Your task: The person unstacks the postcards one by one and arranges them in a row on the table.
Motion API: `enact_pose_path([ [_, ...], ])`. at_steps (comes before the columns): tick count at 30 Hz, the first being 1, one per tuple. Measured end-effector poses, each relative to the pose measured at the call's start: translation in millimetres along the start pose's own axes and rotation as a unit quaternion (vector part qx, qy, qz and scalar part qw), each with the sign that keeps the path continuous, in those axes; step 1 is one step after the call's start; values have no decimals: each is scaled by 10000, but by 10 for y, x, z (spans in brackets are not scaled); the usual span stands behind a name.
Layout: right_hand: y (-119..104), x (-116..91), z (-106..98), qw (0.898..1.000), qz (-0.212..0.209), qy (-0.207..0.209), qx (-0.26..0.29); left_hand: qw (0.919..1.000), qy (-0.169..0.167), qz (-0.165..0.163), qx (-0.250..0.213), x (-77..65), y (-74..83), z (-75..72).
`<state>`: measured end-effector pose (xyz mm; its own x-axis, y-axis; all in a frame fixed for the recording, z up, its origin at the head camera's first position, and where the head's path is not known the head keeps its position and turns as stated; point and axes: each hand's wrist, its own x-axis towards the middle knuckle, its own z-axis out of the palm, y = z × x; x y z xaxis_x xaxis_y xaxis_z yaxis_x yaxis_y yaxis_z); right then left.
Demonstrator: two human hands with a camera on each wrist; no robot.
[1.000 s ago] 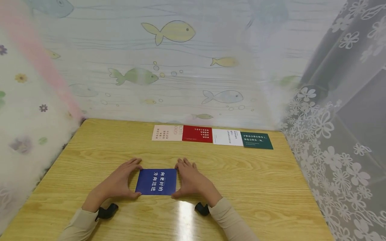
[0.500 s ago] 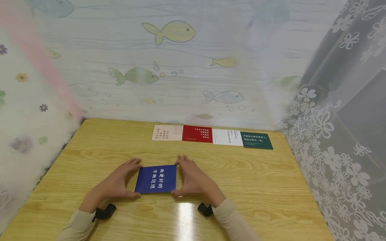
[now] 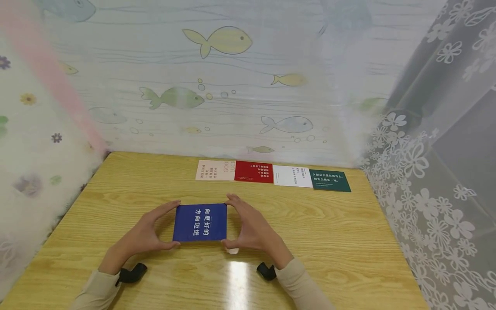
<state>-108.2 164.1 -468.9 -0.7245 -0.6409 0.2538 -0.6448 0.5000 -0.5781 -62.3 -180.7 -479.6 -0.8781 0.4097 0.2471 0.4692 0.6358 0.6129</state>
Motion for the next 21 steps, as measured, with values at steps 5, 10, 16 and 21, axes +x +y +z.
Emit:
enact_pose_path([
  [5,21,0,-10,9999,-129,43,40,9999,36,99,-44,-18,9,-36],
  [10,51,13,-18,9993,-302,60,189,9993,219,280,109,-44,3,-49],
  [16,61,70,-13,9977,-619,177,225,9984,388,185,380,-100,7,-61],
  [21,56,168,14,9969,-750,243,-34,9973,415,-30,612,-116,-2,-114],
])
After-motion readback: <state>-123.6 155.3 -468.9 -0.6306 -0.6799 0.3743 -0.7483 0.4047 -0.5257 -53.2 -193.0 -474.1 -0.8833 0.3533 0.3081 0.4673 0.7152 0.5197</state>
